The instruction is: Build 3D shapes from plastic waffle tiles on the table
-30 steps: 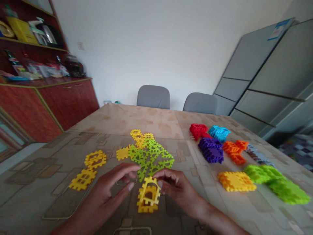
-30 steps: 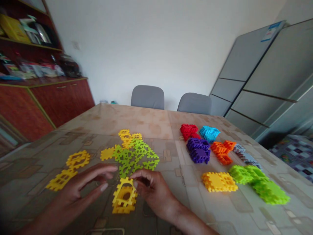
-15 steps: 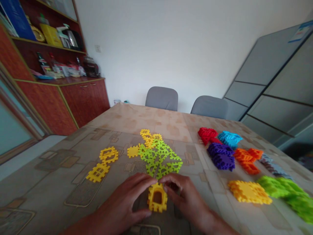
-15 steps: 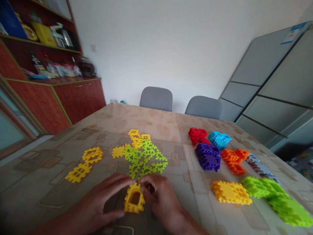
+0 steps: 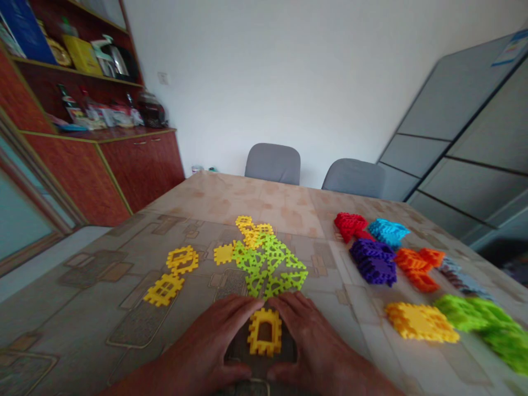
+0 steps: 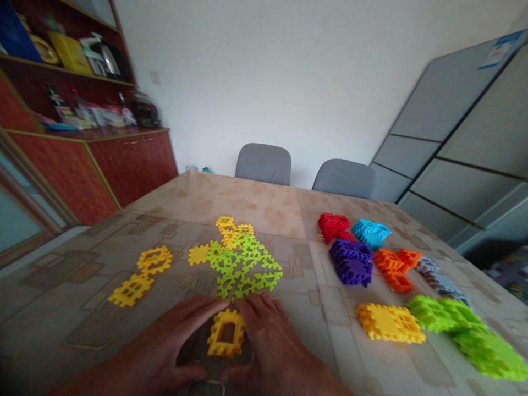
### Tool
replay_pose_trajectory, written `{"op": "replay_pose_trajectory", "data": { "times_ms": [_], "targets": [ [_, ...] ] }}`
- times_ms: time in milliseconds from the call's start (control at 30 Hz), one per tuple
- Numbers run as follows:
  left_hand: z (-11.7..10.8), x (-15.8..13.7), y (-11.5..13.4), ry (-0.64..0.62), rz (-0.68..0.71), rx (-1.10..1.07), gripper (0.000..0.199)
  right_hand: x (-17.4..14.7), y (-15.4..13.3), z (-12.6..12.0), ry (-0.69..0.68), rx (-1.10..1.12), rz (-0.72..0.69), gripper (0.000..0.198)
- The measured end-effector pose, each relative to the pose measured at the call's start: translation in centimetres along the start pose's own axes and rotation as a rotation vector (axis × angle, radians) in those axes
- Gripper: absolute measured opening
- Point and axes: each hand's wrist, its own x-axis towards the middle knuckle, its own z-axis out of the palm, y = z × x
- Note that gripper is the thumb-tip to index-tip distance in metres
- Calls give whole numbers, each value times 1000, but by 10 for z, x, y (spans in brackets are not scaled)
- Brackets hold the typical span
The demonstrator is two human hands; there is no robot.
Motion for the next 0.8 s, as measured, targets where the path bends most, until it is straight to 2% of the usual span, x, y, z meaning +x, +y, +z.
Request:
{"op": "replay_pose_trajectory", "data": {
  "times_ms": [67, 200, 367, 467, 667, 800],
  "targets": [
    [5, 1, -2, -10, -12, 3, 96, 1, 0, 7, -2, -10, 12, 87],
    [17, 2, -8, 43, -19, -2, 89, 5, 4, 17, 38, 3, 7, 73],
    [28, 0, -19, 138, 106, -44, 79, 7, 8, 20, 58, 20, 9, 64],
    [30, 0, -22, 163, 118, -26, 80, 8, 9, 19, 36, 15, 10, 66],
    [26, 4, -21, 213, 149, -2, 88, 11, 13, 19, -14, -7, 32, 82],
    [33, 9, -31, 256, 232, 39, 85, 14, 29, 34, 78, -125, -73, 74]
  ]
}}
